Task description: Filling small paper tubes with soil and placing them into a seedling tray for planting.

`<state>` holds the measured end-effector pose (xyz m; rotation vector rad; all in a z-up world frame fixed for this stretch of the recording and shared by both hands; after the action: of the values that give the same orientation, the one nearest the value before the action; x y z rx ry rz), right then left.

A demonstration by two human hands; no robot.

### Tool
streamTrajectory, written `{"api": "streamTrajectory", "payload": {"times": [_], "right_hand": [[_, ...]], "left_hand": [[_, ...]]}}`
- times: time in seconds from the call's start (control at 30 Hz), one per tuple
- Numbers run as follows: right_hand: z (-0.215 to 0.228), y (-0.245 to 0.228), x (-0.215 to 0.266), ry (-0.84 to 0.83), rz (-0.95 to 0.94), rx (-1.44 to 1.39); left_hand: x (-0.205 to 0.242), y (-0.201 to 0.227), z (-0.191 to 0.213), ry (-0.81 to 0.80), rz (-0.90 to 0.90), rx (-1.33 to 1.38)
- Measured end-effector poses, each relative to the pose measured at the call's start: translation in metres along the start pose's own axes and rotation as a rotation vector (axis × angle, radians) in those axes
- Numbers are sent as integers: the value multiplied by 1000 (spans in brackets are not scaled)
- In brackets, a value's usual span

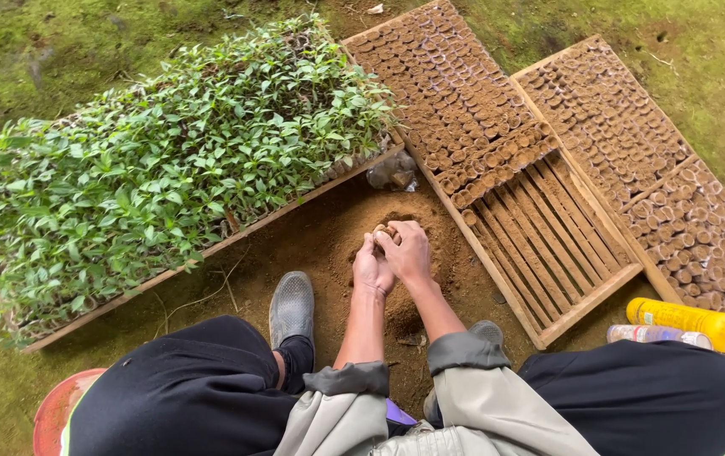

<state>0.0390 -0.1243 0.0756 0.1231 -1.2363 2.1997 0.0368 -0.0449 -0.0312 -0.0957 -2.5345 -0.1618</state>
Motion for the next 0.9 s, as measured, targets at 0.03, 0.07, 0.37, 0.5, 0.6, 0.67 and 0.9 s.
{"api": "streamTrajectory", "payload": {"times": [0.03,0.07,0.37,0.5,0.6,0.67,0.9], "right_hand": [[3,-1,0,9,-4,-4],[6,-2,0,14,-14,-38],[35,7,-8,64,-104,-257],[52,17,-19,87,-146,-370],[72,22,-31,109,-178,-448],[88,30,-40,124,-199,-488],[152,55,-77,261,-236,-609]], "left_hand": [[-7,-5,6,-3,9,-5],[-14,-10,13,21,8,-15],[19,-29,-24,51,6,-180],[46,-45,-51,46,-19,-381],[22,-78,-29,-35,-18,-599],[31,-92,-47,-91,15,-682],[37,-123,-67,-253,112,-929]]}}
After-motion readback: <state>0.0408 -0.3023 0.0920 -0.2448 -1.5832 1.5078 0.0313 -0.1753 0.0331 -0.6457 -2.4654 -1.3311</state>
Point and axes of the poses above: each hand's wrist, its own x-axis away from the middle knuckle, its own z-axis out of the back of the hand, y = z × x, the point moved 5 cm from there along -x, towards the middle knuckle, and after that the axes turned 15 degrees about -z, right-handed, at the moved point
